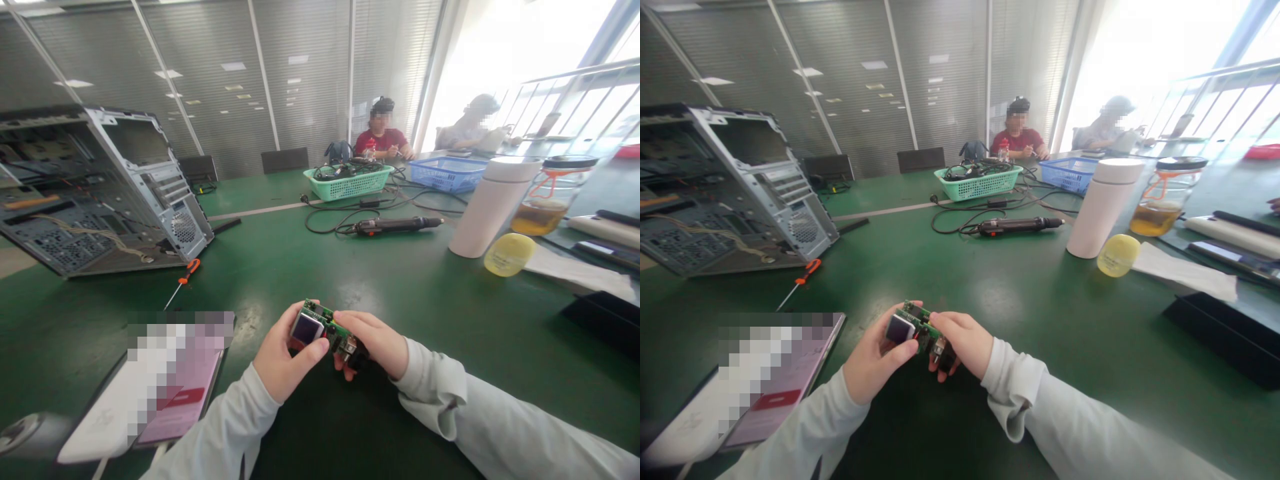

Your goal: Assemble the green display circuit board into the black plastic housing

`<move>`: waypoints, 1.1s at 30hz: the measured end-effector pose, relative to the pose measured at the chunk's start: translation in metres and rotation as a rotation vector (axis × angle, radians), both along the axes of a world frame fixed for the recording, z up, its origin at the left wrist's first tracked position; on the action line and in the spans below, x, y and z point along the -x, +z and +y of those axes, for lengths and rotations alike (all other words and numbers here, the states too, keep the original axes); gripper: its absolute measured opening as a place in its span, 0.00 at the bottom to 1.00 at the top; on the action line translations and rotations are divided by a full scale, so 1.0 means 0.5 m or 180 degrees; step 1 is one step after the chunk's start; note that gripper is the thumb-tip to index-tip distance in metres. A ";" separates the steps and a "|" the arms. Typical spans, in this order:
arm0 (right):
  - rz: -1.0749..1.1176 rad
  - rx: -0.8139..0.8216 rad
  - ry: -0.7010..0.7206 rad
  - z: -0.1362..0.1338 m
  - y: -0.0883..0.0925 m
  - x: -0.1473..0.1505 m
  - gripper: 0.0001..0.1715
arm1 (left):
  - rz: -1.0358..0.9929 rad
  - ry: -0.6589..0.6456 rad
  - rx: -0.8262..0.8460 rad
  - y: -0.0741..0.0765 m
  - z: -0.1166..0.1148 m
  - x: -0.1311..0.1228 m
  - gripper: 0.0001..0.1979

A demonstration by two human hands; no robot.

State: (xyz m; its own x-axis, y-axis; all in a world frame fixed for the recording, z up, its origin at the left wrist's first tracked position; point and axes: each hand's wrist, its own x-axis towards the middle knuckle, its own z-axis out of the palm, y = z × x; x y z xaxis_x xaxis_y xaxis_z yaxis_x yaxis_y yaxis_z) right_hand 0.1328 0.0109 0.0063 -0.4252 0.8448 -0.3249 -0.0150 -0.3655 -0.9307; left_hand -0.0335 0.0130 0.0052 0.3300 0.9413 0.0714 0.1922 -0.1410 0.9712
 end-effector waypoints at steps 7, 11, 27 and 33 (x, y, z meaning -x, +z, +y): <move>-0.0065 -0.0380 -0.0104 0.000 -0.015 -0.004 0.26 | -0.0012 0.0108 0.0070 0.010 -0.004 -0.007 0.25; -0.0098 -0.0620 -0.0170 0.003 -0.021 -0.004 0.32 | -0.0029 0.0304 -0.0070 0.013 -0.013 -0.017 0.23; -0.0264 -0.1333 -0.0154 0.009 -0.002 -0.026 0.41 | 0.0243 0.0029 -0.0433 0.000 -0.009 -0.009 0.37; -0.0191 -0.1245 -0.0102 0.001 0.002 -0.061 0.45 | 0.0397 0.0035 -0.0525 -0.018 0.006 0.001 0.41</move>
State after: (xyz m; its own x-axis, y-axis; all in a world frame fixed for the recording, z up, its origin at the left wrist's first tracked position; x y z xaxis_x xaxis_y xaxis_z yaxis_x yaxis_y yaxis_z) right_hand 0.1634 0.0113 0.0074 -0.3866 0.9222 0.0005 0.0381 0.0165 -0.9991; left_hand -0.0337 0.0161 -0.0036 0.3355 0.9239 0.1840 0.3120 -0.2933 0.9037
